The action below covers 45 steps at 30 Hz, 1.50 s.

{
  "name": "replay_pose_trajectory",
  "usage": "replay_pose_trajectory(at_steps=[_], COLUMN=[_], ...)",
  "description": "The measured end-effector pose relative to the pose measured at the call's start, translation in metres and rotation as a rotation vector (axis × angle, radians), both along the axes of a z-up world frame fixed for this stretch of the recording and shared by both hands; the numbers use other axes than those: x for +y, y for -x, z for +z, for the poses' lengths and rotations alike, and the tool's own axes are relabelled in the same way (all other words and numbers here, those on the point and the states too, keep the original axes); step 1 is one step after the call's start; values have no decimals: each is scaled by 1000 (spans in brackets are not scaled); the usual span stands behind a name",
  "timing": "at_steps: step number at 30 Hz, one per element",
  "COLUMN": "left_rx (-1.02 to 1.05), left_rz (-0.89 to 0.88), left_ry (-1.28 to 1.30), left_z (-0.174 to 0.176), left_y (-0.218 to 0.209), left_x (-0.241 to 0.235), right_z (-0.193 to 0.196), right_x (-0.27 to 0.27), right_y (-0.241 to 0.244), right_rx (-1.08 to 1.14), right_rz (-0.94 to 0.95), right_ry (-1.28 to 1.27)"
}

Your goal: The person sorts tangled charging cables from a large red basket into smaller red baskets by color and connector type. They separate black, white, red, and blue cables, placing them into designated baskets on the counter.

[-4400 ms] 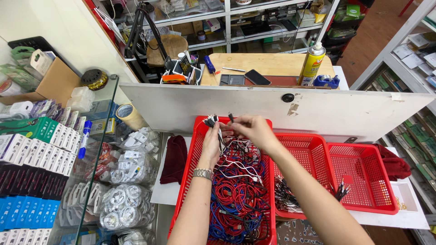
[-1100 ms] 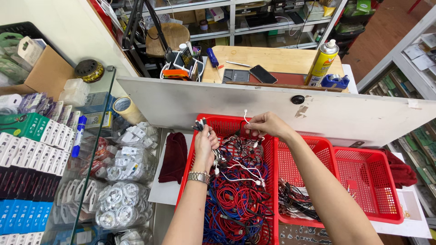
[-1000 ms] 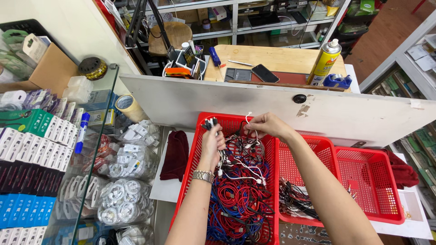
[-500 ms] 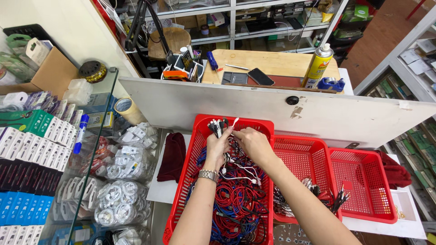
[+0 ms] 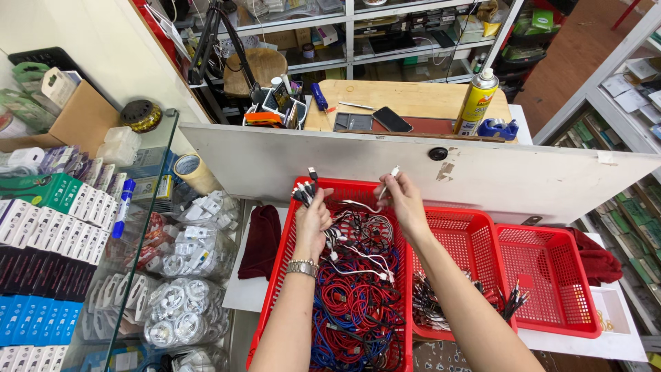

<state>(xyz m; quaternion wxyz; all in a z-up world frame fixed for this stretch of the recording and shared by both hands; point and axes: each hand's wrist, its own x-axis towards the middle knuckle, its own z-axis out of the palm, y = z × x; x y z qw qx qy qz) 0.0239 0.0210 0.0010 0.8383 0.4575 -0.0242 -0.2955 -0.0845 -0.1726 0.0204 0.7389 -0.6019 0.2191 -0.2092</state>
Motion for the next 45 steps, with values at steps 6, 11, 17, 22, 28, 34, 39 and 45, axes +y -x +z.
replay_pose_trajectory(at_steps=[6,11,17,22,28,34,39,45], left_rx=[-29,-76,-19,-134,-185,-266,-96,-47], left_rz=[19,-36,-2,-88,-255,-159,-215,-208], left_ry=[97,139,301,-10,-491,-815,-157,30], left_z=[8,15,25,31,19,-2,5,35], left_y=[-15,-8,-19,-25,-9,-2,-10,12], left_x=[7,10,31,34,25,22,19,0], right_z=[-13,-61,-130,-108,-15,43,61,63], right_x=[11,31,-8,-27,-40,-33,11,61], right_y=[13,2,-5,-1,9,20,6,-22], right_rx=[198,244,706,621,325,175,80,70], right_rz=[238,375,243,265,389,455,427,306], right_ry=[-174,-201,1067,489,206,93,124,217])
